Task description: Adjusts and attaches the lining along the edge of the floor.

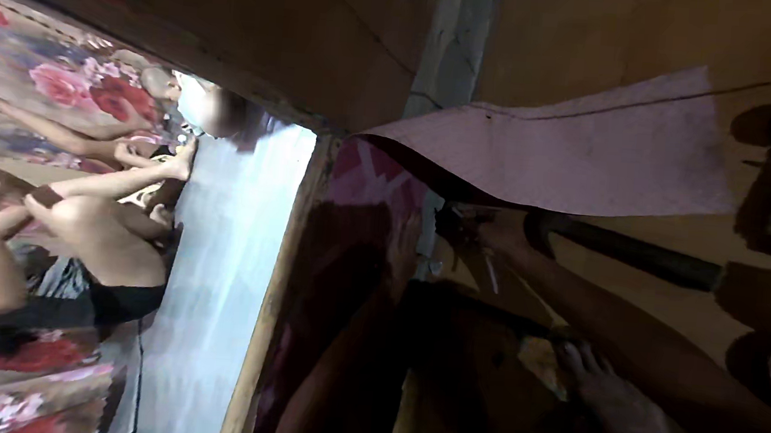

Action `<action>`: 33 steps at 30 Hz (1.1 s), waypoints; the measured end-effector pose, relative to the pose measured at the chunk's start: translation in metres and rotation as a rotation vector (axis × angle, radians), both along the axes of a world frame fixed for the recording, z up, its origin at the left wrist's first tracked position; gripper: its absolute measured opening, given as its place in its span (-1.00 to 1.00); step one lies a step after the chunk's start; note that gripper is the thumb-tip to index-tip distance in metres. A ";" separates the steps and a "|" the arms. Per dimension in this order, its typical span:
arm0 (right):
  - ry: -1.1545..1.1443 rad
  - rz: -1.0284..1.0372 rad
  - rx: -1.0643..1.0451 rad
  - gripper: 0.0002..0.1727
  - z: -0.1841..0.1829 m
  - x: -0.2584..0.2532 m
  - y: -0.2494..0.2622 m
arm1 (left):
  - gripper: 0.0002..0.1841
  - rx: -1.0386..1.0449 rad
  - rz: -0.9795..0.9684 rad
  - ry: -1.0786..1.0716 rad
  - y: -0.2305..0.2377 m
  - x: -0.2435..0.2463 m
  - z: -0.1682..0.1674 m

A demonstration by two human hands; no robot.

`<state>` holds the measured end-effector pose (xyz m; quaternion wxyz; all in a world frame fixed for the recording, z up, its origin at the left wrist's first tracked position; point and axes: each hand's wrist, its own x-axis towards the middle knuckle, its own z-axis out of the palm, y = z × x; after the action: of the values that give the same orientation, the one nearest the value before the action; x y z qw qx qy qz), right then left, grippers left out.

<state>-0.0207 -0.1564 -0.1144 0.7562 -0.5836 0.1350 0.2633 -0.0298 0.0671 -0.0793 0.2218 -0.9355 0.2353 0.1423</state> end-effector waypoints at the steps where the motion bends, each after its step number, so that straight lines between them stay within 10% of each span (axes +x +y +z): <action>1: 0.014 0.011 0.033 -0.70 0.001 -0.002 0.001 | -0.16 0.006 -0.014 -0.007 0.003 -0.007 -0.002; 6: 0.086 0.037 0.137 -0.70 0.011 -0.020 0.002 | -0.28 -0.161 -0.140 -0.102 0.020 -0.046 -0.024; 11: 0.091 0.138 0.172 -0.71 0.012 -0.050 0.019 | -0.41 -0.266 0.146 0.036 0.004 -0.110 -0.010; 20: -0.312 0.383 0.193 -0.72 0.071 -0.103 0.050 | -0.62 -1.463 0.895 -0.120 -0.033 -0.209 0.040; 33: -0.437 0.353 0.238 -0.76 0.089 -0.120 0.060 | -0.76 -1.799 0.813 -0.359 -0.038 -0.198 0.070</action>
<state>-0.1409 -0.0968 -0.0256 0.7729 -0.5482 -0.1661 0.2729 -0.2282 0.0289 -0.0096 -0.6013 -0.7723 -0.1191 -0.1666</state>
